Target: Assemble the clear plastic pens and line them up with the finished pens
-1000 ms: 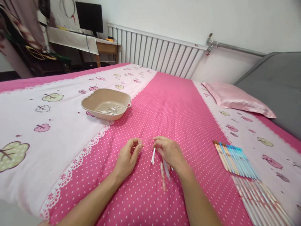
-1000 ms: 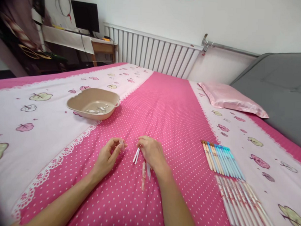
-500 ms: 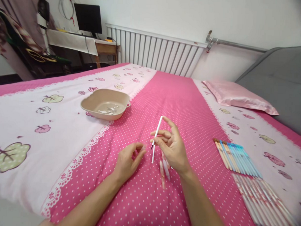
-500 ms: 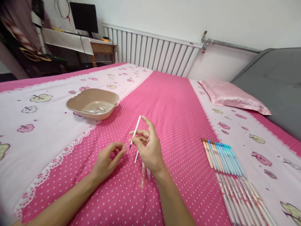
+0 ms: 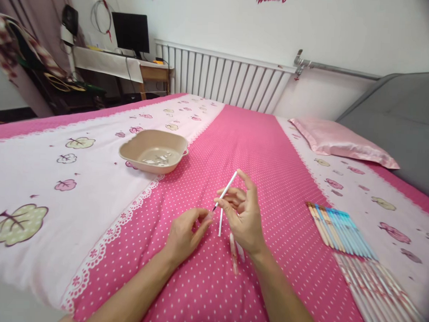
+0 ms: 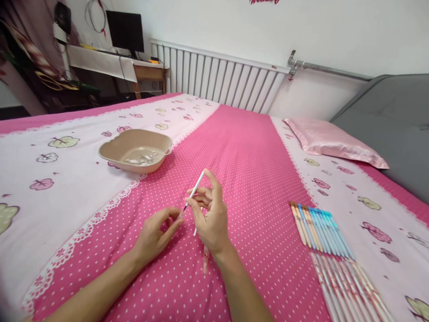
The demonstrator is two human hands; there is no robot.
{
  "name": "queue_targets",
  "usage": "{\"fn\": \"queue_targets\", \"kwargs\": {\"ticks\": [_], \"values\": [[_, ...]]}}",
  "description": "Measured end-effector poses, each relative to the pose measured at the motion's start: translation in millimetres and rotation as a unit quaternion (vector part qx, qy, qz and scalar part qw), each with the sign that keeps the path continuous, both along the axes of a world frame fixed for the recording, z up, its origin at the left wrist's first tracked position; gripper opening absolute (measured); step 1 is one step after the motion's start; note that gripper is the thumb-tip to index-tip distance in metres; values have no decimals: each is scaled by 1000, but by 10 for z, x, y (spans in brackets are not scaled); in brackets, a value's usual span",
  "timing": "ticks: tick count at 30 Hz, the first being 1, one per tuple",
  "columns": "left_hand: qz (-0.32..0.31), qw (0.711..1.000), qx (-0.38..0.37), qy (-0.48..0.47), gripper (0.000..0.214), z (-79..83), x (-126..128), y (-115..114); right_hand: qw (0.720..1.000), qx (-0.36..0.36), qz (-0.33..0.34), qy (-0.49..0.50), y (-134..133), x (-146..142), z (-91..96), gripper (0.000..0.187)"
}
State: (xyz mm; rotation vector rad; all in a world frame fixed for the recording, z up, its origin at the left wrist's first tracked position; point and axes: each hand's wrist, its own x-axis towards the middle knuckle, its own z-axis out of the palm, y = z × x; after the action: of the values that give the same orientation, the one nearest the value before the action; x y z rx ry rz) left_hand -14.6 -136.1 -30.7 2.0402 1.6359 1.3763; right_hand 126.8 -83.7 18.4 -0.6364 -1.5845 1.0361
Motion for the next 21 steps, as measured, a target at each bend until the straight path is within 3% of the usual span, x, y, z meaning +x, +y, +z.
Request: {"fn": "queue_targets", "kwargs": {"ticks": [11, 21], "values": [[-4, 999, -27, -30, 16, -6, -2, -9, 999, 6, -18, -43, -3, 7, -5, 54], [-1, 995, -28, -98, 17, 32, -4, -2, 984, 51, 46, -165, -6, 25, 4, 29]]}}
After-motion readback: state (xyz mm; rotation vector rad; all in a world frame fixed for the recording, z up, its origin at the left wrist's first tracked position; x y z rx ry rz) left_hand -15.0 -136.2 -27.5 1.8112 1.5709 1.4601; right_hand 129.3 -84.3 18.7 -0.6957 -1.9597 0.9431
